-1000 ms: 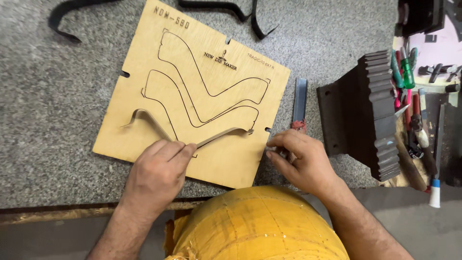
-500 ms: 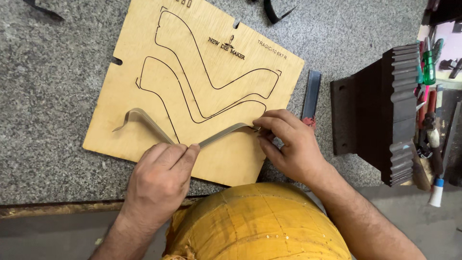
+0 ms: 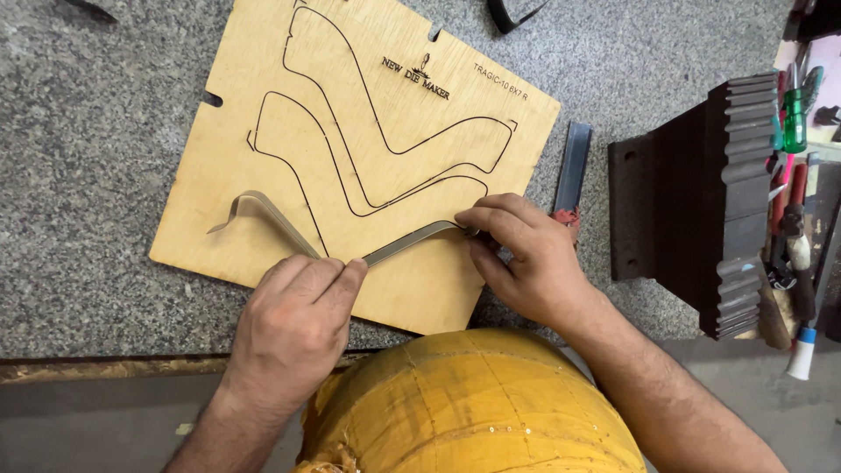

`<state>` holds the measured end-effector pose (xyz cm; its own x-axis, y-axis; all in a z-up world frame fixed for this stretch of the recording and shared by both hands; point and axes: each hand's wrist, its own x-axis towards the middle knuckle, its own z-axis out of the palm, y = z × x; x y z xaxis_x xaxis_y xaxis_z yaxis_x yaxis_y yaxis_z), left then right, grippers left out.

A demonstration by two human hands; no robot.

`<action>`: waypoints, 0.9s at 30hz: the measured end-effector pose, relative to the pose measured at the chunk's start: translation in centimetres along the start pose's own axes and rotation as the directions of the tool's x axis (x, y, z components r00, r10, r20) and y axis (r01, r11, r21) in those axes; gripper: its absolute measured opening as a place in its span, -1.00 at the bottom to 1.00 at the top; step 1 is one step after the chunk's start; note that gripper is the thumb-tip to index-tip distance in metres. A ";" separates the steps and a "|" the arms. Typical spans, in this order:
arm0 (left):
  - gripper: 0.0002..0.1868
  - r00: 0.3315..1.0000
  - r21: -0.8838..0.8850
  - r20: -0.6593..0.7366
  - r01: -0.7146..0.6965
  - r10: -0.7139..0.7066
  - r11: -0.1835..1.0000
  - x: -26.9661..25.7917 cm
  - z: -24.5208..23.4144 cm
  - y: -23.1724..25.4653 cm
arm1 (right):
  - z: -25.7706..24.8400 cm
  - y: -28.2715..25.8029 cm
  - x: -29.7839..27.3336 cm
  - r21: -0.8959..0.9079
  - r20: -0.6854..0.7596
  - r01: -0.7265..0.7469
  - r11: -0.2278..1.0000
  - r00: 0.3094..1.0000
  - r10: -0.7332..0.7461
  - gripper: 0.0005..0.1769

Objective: The person bends a metal strip into a curved shape using a wooden template as a guide. They repeatedly place the strip on the template, secure it in a vise, and hammer it to achieve the desired curvature.

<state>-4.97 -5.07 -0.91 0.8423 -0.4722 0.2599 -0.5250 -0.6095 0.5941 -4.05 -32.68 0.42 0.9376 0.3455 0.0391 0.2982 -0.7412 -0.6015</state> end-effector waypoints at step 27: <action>-0.66 1.000 -0.034 0.004 0.031 -0.031 0.999 0.0 0.1 -0.1 | 0.4 0.5 0.4 0.095 -0.007 -0.076 0.993 0.997 0.077 -0.75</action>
